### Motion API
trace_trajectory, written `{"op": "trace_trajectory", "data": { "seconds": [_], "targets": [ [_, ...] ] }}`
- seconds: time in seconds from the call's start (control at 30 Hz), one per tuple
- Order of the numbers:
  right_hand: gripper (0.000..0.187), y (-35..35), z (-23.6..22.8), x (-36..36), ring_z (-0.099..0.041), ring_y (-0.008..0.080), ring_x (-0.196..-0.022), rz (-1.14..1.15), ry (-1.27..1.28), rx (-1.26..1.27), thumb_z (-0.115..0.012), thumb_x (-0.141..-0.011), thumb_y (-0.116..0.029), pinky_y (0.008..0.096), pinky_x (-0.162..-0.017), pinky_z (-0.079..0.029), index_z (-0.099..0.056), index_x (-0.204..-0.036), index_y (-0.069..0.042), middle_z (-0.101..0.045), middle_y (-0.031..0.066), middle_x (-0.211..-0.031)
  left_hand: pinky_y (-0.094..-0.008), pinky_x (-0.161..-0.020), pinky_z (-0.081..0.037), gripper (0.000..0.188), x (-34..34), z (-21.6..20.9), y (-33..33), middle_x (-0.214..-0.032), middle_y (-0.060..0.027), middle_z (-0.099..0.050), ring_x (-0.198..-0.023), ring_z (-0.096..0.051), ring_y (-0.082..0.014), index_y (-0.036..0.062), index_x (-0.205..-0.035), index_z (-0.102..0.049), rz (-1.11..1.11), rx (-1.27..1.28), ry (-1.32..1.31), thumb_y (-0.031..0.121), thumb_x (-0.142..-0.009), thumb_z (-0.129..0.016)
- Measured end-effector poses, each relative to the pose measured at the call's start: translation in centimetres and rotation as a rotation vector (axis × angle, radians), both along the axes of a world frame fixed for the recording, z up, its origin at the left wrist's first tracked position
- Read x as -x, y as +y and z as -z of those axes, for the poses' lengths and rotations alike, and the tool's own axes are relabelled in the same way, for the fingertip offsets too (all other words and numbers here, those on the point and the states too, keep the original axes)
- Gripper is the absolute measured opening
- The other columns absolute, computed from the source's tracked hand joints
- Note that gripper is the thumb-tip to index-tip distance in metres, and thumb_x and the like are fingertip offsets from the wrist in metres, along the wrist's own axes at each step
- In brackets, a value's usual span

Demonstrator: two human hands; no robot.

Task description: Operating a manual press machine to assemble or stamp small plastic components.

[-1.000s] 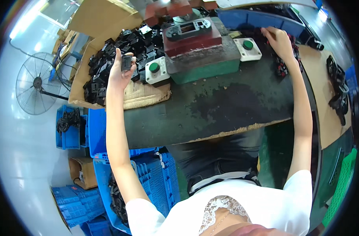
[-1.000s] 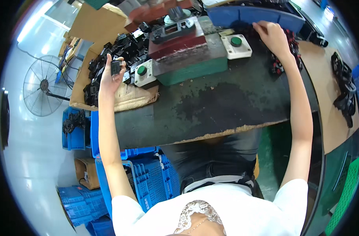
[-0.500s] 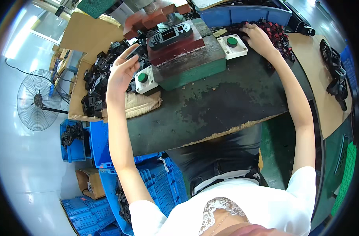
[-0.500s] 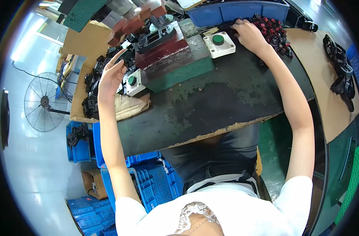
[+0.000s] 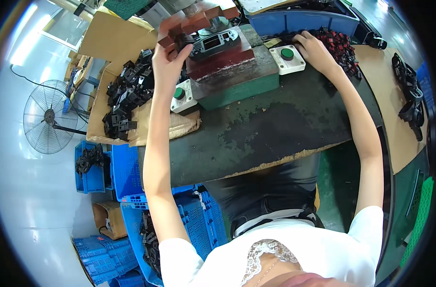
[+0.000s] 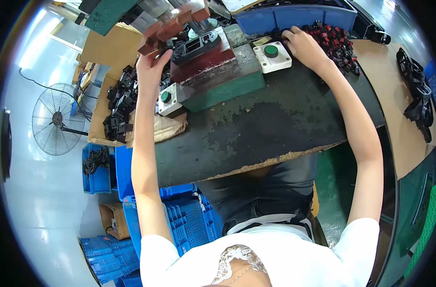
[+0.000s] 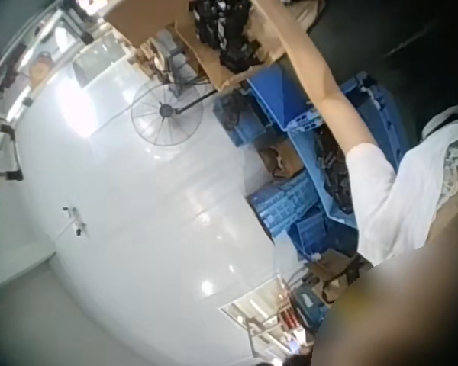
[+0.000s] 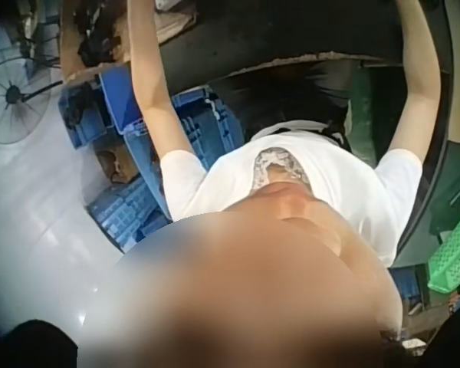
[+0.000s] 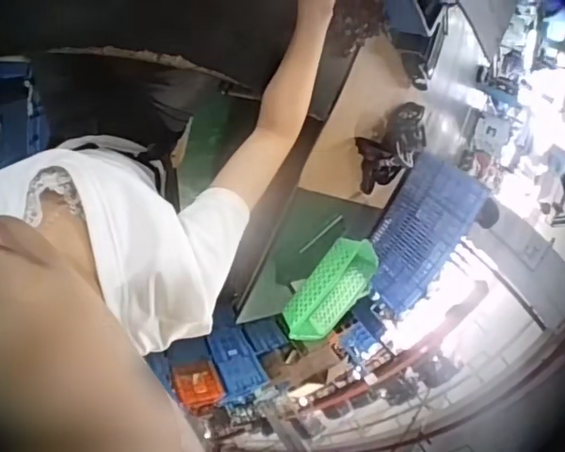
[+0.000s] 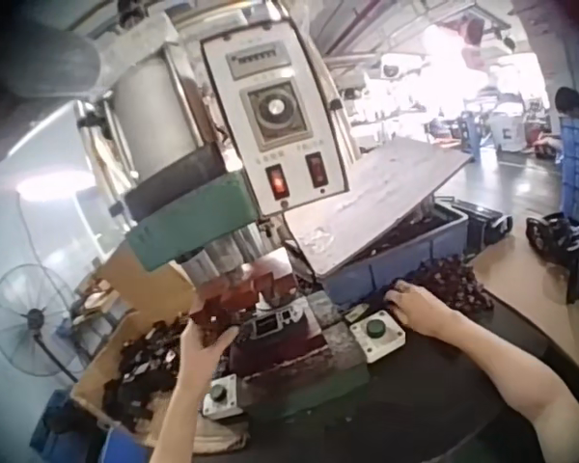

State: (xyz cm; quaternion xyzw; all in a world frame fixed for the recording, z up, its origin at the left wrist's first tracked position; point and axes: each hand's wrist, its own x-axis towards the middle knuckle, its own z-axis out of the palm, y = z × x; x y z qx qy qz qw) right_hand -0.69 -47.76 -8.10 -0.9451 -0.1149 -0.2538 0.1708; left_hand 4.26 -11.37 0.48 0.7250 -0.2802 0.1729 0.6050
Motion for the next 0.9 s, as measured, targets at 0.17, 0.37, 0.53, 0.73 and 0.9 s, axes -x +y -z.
{"op": "trace_trajectory", "data": {
  "seconds": [0.17, 0.37, 0.53, 0.73, 0.9],
  "targets": [
    [0.014, -0.7, -1.3, 0.4, -0.057, 0.0373, -0.084, -0.016, -0.166, -0.031, -0.052, -0.09, -0.012, 0.0407, -0.07, -0.047, -0.056, -0.099, -0.001, -0.057, 0.0161, -0.094, -0.0268, -0.079, -0.046, 0.042, -0.7, 0.2, -1.5, -0.096, -0.0102, -0.064, -0.087, -0.062, -0.0167, -0.0029, -0.112, -0.058, -0.009, -0.346, -0.052, 0.013, -0.077, -0.073],
    [0.016, -1.0, -1.8, 0.6, -0.061, 0.0287, -0.074, -0.084, -0.211, -0.151, -0.053, -0.091, -0.013, 0.0338, -0.066, -0.049, -0.056, -0.098, 0.0, -0.061, 0.0146, -0.085, -0.0318, -0.081, -0.047, 0.031, -0.9, 0.0, -2.3, -0.097, -0.0127, -0.065, -0.09, -0.06, -0.0248, 0.007, -0.105, -0.064, -0.094, -0.542, -0.429, 0.015, -0.076, -0.072],
    [0.02, -1.1, -1.7, 0.9, -0.061, 0.0117, -0.069, -0.072, 0.031, -0.616, -0.052, -0.094, -0.018, 0.0257, -0.066, -0.05, -0.058, -0.1, 0.001, -0.061, 0.006, -0.081, -0.0362, -0.085, -0.045, 0.028, -1.1, -0.2, -2.1, -0.096, -0.0133, -0.065, -0.092, -0.059, -0.0302, 0.0071, -0.1, -0.065, -0.023, -0.504, -0.37, 0.018, -0.075, -0.072],
    [0.028, -1.4, -2.9, 1.6, -0.059, 0.0069, -0.079, -0.032, 0.222, -0.959, -0.059, -0.091, -0.025, 0.0197, -0.075, -0.046, -0.062, -0.102, 0.001, -0.061, 0.0007, -0.087, -0.0323, -0.094, -0.041, 0.024, -1.0, 0.3, -1.1, -0.107, -0.0093, -0.064, -0.104, -0.058, -0.022, 0.0059, -0.105, -0.064, 0.038, -0.544, -0.311, 0.013, -0.082, -0.066],
    [0.034, 0.5, -4.3, 2.2, -0.056, 0.0111, -0.092, -0.18, 0.168, -0.878, -0.063, -0.085, -0.02, 0.0243, -0.086, -0.042, -0.061, -0.109, 0.004, -0.063, 0.0041, -0.1, -0.0381, -0.083, -0.047, 0.019, -1.1, 0.0, -1.2, -0.098, -0.0154, -0.065, -0.094, -0.06, -0.0329, 0.0028, -0.095, -0.065, 0.035, -0.547, -0.51, 0.013, -0.079, -0.065]
  ]
}}
